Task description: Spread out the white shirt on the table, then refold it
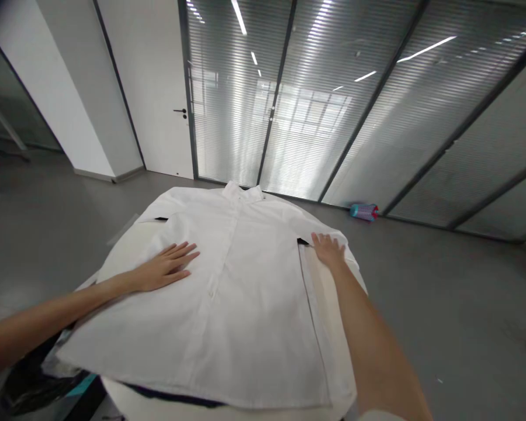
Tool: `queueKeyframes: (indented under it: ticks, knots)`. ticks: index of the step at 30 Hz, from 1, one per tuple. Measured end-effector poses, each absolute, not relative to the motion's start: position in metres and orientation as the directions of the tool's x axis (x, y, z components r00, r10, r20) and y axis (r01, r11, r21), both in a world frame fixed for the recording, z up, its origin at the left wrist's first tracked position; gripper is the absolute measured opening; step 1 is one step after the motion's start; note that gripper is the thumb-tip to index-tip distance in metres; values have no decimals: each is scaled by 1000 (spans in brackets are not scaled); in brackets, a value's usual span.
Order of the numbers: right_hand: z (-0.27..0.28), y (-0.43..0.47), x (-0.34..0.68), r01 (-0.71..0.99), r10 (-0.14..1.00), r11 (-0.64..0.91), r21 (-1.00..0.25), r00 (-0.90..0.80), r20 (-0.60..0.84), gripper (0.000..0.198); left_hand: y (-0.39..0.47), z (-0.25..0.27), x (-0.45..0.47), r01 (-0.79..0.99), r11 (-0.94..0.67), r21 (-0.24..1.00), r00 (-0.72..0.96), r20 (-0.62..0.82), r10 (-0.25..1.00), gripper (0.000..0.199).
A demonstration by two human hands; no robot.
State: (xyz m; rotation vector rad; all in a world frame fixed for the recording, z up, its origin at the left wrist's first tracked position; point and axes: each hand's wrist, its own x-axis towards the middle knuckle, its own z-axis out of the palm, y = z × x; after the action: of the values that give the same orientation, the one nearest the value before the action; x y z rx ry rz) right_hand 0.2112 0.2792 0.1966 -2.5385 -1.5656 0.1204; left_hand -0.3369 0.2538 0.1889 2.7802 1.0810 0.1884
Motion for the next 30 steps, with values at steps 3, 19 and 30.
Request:
queueKeyframes:
  ticks: [3, 19, 30]
  knots:
    - [206, 249, 175, 914, 933, -318, -251, 348, 88, 79, 227, 203, -354, 694, -697, 178, 683, 141, 716, 64]
    - [195, 41, 94, 975, 987, 156, -159, -160, -13, 77, 114, 208, -433, 573, -814, 100, 814, 51, 579, 97]
    - [200, -28, 106, 807, 945, 327, -491, -287, 157, 40, 97, 196, -498, 570, -676, 467, 646, 254, 720, 30]
